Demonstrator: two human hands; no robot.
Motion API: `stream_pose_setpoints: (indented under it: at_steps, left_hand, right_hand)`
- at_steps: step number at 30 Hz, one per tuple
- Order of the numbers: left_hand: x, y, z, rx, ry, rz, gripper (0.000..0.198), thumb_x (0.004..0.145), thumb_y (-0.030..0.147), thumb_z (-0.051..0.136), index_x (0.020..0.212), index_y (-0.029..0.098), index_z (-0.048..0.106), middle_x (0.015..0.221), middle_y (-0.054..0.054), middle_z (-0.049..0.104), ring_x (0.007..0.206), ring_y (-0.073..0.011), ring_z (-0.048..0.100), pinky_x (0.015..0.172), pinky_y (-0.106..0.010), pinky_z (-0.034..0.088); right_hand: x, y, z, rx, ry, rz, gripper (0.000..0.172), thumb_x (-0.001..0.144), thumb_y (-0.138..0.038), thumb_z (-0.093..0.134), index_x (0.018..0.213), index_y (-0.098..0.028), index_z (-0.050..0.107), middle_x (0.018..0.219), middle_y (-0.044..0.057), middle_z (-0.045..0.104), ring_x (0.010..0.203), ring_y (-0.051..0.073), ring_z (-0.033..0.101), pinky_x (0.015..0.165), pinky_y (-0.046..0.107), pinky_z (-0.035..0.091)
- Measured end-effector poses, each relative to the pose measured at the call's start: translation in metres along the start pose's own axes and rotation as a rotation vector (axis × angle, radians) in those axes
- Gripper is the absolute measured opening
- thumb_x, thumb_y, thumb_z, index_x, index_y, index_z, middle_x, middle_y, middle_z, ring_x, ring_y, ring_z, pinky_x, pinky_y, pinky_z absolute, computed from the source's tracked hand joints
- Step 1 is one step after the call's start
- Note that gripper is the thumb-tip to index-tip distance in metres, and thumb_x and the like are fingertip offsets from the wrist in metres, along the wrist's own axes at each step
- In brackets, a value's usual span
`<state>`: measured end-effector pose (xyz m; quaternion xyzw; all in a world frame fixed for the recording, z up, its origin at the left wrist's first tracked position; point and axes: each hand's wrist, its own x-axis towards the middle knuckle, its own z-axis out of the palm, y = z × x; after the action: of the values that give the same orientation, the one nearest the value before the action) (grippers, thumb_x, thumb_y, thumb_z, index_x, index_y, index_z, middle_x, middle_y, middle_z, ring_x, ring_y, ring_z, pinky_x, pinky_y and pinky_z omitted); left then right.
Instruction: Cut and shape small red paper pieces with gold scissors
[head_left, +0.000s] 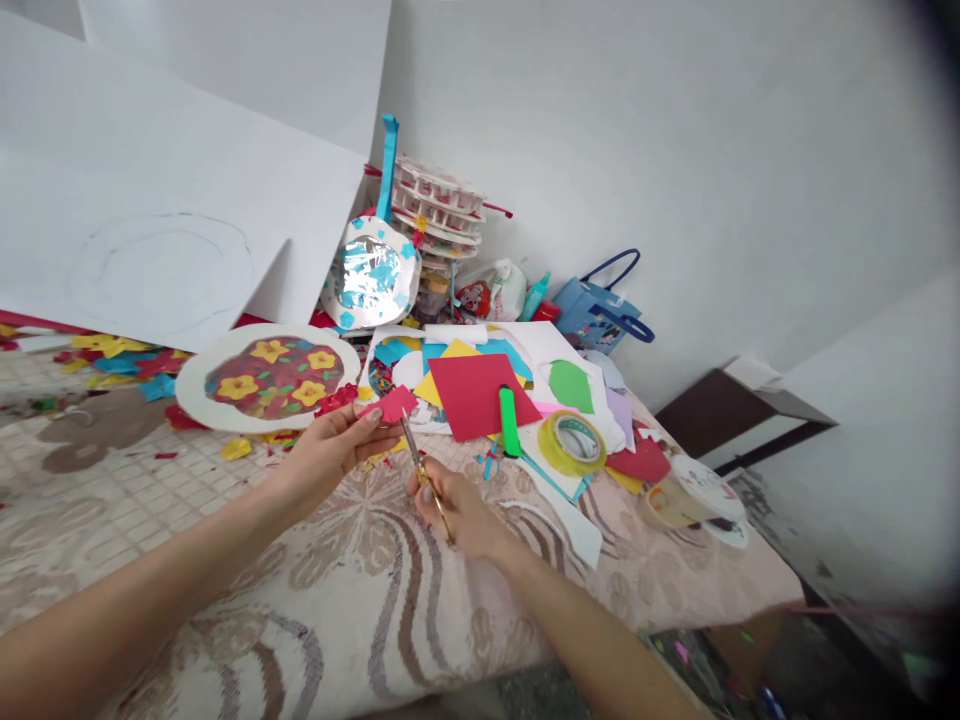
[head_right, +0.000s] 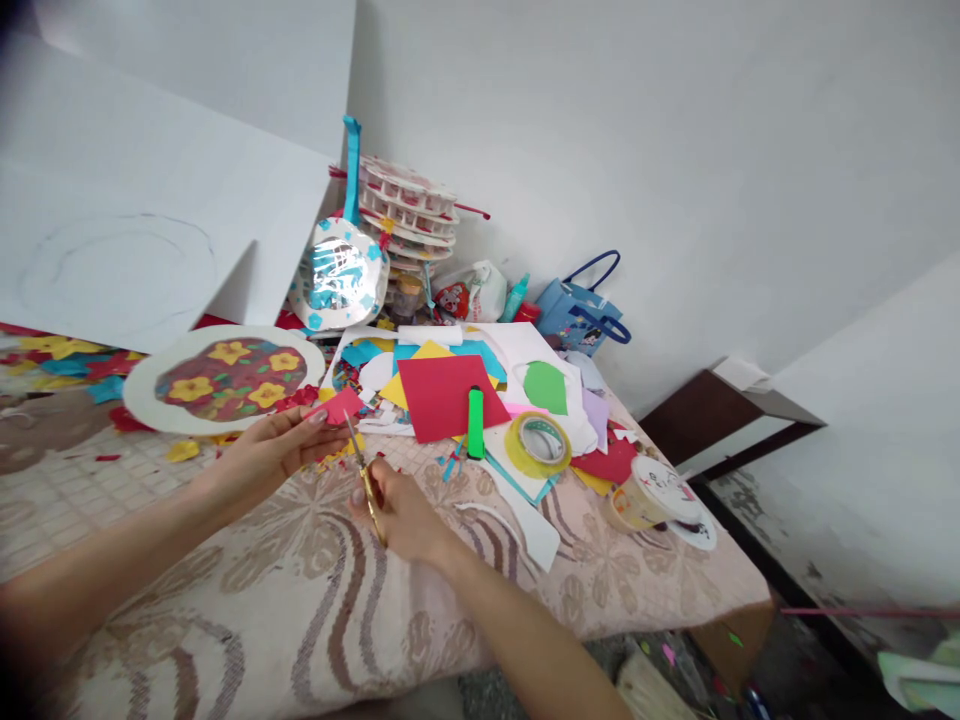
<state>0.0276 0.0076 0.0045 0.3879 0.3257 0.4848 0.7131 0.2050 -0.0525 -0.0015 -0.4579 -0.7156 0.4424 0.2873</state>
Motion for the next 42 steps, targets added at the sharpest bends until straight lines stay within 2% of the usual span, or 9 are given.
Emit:
stream_pose_setpoints:
  at_steps: [7,13,24,35,42]
  left_hand:
    - [-0.002,-0.006,0.001,0.075,-0.053,-0.029,0.022,0.071,0.03,0.07,0.077,0.015,0.054,0.075,-0.002,0.07,0.071,-0.013,0.066,0.071,-0.023,0.054]
    - [-0.004,-0.005,0.002,0.071,-0.086,-0.045,0.022,0.071,0.029,0.069,0.075,0.016,0.052,0.076,-0.001,0.069,0.072,-0.0117,0.066,0.073,-0.022,0.054]
    - [-0.004,-0.005,0.003,0.065,-0.064,-0.069,0.02,0.07,0.03,0.07,0.074,0.016,0.055,0.076,-0.001,0.069,0.072,-0.0131,0.065,0.076,-0.026,0.052]
    - [-0.004,-0.006,0.001,0.073,-0.075,-0.06,0.02,0.071,0.03,0.07,0.074,0.016,0.055,0.075,0.0,0.068,0.071,-0.0121,0.065,0.076,-0.025,0.052]
    - [-0.003,-0.005,0.002,0.084,-0.058,-0.053,0.019,0.07,0.029,0.07,0.074,0.017,0.056,0.073,0.0,0.067,0.069,-0.0118,0.064,0.074,-0.025,0.052]
  right_hand:
    - [0.001,0.0,0.001,0.064,-0.013,0.028,0.031,0.084,-0.048,0.044,0.076,-0.019,0.04,0.058,-0.006,0.033,0.048,0.008,0.028,0.045,0.021,0.025]
    - [0.001,-0.003,0.001,0.113,-0.035,0.055,0.038,0.079,-0.057,0.046,0.074,-0.019,0.04,0.057,-0.006,0.032,0.048,0.008,0.029,0.045,0.021,0.026]
    - [0.001,-0.001,0.003,0.133,-0.024,0.076,0.035,0.082,-0.054,0.045,0.075,-0.019,0.041,0.054,-0.007,0.034,0.044,0.007,0.032,0.043,0.02,0.027]
    - [0.002,0.007,0.006,0.159,-0.011,0.073,0.034,0.082,-0.052,0.046,0.074,-0.019,0.041,0.055,-0.007,0.034,0.044,0.007,0.03,0.043,0.02,0.028]
    - [0.002,0.014,0.006,0.121,0.01,0.082,0.035,0.083,-0.052,0.044,0.072,-0.02,0.04,0.054,-0.006,0.037,0.044,0.007,0.033,0.042,0.02,0.026]
